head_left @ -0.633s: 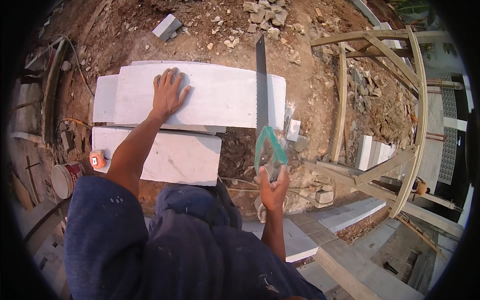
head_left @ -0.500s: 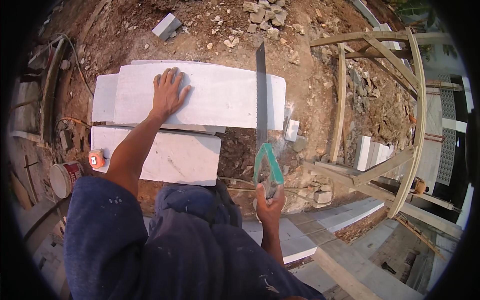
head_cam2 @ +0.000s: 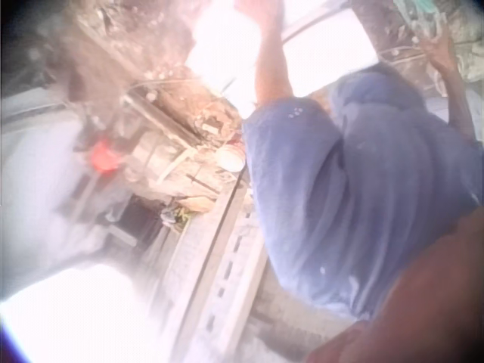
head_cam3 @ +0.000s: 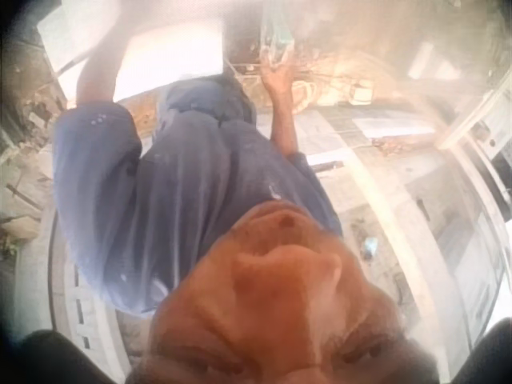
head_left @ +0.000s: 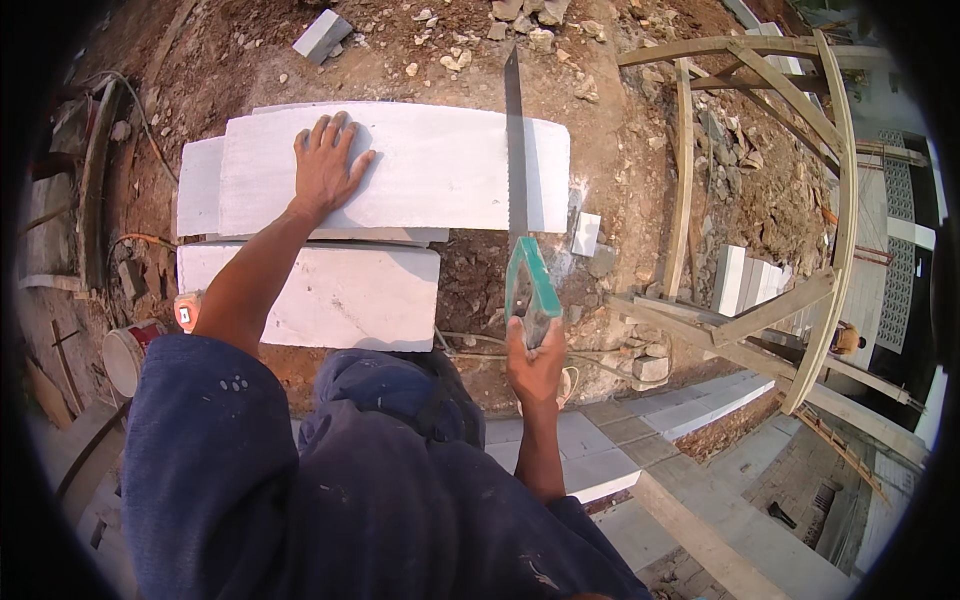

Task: The person applies mortar to white rectangular tiles using a trowel, places them along a curved wall, measures gaps with a tape measure, cuts tiles with a hand saw, and taps them into place with a hammer.

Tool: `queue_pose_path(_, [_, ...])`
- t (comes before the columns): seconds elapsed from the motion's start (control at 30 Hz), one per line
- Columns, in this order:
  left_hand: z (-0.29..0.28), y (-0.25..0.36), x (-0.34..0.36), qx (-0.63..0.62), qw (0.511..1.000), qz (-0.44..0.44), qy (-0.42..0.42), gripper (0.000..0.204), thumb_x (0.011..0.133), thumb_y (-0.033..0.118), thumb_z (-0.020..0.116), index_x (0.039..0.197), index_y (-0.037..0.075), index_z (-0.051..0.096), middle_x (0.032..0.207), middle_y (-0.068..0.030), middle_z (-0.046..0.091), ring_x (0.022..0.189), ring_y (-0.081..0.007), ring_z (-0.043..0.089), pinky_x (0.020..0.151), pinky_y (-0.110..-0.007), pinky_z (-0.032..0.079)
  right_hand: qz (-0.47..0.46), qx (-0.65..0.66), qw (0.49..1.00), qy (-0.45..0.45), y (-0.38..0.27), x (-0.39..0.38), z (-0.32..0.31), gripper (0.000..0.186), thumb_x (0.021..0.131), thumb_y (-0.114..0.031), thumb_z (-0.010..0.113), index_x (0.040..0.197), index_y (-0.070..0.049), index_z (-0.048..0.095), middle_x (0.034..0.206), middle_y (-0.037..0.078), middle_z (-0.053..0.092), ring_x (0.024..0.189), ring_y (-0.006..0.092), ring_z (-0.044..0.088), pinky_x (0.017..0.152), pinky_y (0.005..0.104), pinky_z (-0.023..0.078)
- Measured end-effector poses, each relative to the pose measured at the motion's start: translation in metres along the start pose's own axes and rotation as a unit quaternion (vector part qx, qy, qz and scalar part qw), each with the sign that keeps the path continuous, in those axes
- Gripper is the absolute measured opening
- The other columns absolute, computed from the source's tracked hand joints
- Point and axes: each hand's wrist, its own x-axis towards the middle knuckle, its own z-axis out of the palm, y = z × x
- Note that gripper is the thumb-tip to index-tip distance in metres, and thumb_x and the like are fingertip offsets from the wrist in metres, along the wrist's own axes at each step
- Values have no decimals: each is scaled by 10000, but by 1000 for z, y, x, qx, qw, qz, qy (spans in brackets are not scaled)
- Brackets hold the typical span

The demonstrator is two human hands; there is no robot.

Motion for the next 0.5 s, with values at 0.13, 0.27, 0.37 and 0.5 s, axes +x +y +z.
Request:
queue_pose_path(0.13, [-6, 13, 10, 0, 1000, 17, 2, 608, 950, 541, 424, 1347, 84, 475, 1478, -120, 369, 1383, -316, 290, 1108, -552, 192, 38, -29, 999, -2, 16, -80, -50, 412, 887, -114, 651, 1246, 25, 505, 954, 78, 633, 828, 141, 593, 739, 285, 479])
queue_pose_path(0.27, [-5, 12, 3, 27, 999, 24, -24, 631, 949, 556, 414, 1358, 79, 466, 1485, -116, 363, 1387, -317, 285, 1111, -558, 190, 31, 16, 999, -22, 9, 37, -7, 386, 886, -119, 619, 1221, 50, 531, 1036, 204, 644, 928, 269, 635, 812, 371, 485])
queue_pose_path(0.37, [-8, 11, 11, 27, 999, 18, -26, 642, 948, 566, 407, 1364, 79, 463, 1489, -117, 356, 1394, -316, 275, 1118, -555, 182, -5, 0, 1000, 11, 0, 88, 24, 398, 897, -179, 604, 1212, 53, 526, 1076, 234, 631, 945, 332, 623, 830, 402, 476])
queue_pose_path(0.5, [-10, 1, 10, 52, 998, 3, -44, 652, 949, 579, 394, 1371, 86, 456, 1494, -117, 347, 1409, -312, 250, 1126, -555, 165, 58, 34, 998, -1, 7, -13, -8, 395, 880, -97, 624, 1243, 27, 527, 1110, 176, 630, 980, 244, 615, 868, 367, 473])
